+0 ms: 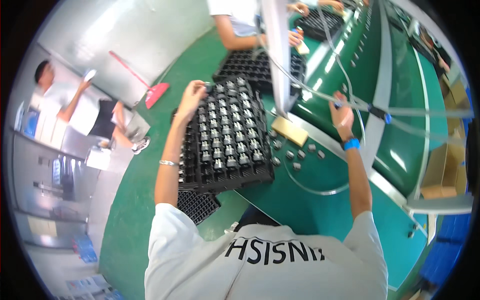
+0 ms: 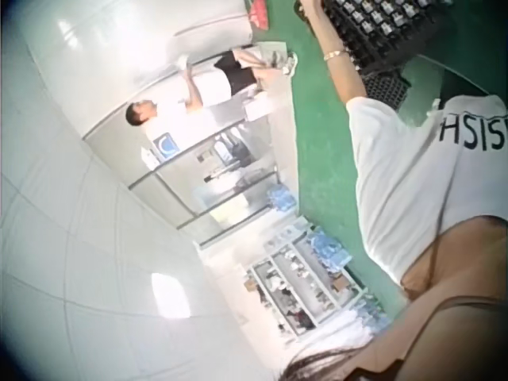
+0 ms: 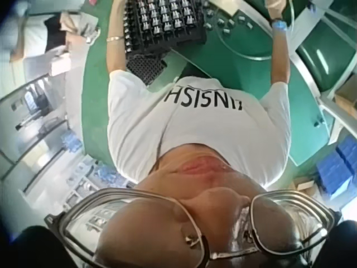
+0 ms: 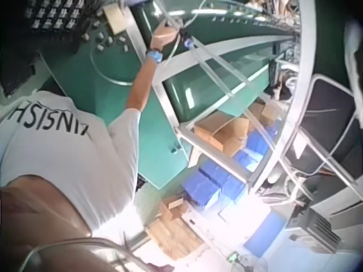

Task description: Assembling electronic components by testing them with a handheld device and placing them into a component tray.

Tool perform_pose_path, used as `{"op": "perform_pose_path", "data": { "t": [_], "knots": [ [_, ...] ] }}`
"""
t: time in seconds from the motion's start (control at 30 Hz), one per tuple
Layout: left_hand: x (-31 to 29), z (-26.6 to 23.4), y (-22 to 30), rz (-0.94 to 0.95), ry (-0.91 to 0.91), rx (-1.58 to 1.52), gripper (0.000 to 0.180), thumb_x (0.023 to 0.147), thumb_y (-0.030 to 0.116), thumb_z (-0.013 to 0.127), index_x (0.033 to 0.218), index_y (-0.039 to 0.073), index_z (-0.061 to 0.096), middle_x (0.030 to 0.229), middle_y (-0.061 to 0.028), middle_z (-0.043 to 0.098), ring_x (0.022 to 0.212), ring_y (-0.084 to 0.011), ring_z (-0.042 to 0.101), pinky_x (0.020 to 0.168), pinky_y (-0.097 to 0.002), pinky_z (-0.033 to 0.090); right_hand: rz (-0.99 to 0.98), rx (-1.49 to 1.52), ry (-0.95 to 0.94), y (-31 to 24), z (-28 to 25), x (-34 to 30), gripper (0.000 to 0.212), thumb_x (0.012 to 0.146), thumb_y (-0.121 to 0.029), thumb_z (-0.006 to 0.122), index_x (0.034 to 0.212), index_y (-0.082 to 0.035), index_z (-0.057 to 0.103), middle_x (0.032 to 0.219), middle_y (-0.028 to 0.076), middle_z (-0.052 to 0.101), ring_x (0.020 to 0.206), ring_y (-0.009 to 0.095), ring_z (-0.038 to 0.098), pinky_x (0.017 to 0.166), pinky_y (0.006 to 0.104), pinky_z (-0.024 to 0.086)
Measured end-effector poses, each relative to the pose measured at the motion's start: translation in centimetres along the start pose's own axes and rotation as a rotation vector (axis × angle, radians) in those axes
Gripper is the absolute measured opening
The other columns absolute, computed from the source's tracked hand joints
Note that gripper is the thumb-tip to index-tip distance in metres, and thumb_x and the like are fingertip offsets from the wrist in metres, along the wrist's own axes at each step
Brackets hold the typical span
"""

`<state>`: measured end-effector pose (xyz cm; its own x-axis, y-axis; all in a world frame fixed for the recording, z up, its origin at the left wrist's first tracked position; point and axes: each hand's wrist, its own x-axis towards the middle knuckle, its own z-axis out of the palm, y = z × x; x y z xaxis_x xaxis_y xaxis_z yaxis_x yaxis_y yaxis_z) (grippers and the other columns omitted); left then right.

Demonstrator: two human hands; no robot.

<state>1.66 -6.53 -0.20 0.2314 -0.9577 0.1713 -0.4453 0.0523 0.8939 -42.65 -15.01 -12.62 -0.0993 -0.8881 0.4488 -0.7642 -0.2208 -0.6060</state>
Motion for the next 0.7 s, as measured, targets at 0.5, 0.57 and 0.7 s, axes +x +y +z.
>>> {"op": "perform_pose_path", "data": {
  "t": [0.5,0.57,0.7],
  "knots": [
    [-19.4,8.4,9.3,0.055,-0.313,-0.741,0.024,0.079,-0.003,0.056,0.102,0.004,0.051,0.095,-0.0024,0.049,0.091,-0.0101,0.051,0.081,-0.0252,0.042,0.388,1.303,-0.497,-13.1,-7.0,-8.2,0.037,0.082,-0.020,0.058,0.111,-0.005,0.043,0.093,0.004,0.052,0.084,0.012,0.052,0.074,0.0235,0.043],
    [-19.0,9.2,10.2,0.184,-0.247,-0.671,0.023,0.077,-0.006,0.058,0.097,0.002,0.054,0.093,-0.0011,0.047,0.084,-0.0078,0.052,0.076,-0.0219,0.043,0.384,1.729,-0.774,-16.2,-6.7,-8.5,0.044,0.079,-0.026,0.059,0.112,-0.006,0.040,0.099,0.007,0.052,0.091,0.016,0.052,0.079,0.0274,0.043],
    [-18.5,9.5,11.3,0.236,-0.267,-0.790,0.023,0.074,-0.007,0.060,0.096,-0.002,0.055,0.096,-0.0054,0.051,0.089,-0.0122,0.054,0.078,-0.0228,0.045,0.365,1.653,-0.934,-22.2,-9.5,-8.6,0.043,0.079,-0.029,0.055,0.110,-0.004,0.043,0.097,0.009,0.054,0.089,0.017,0.054,0.078,0.0290,0.044]
  ]
}}
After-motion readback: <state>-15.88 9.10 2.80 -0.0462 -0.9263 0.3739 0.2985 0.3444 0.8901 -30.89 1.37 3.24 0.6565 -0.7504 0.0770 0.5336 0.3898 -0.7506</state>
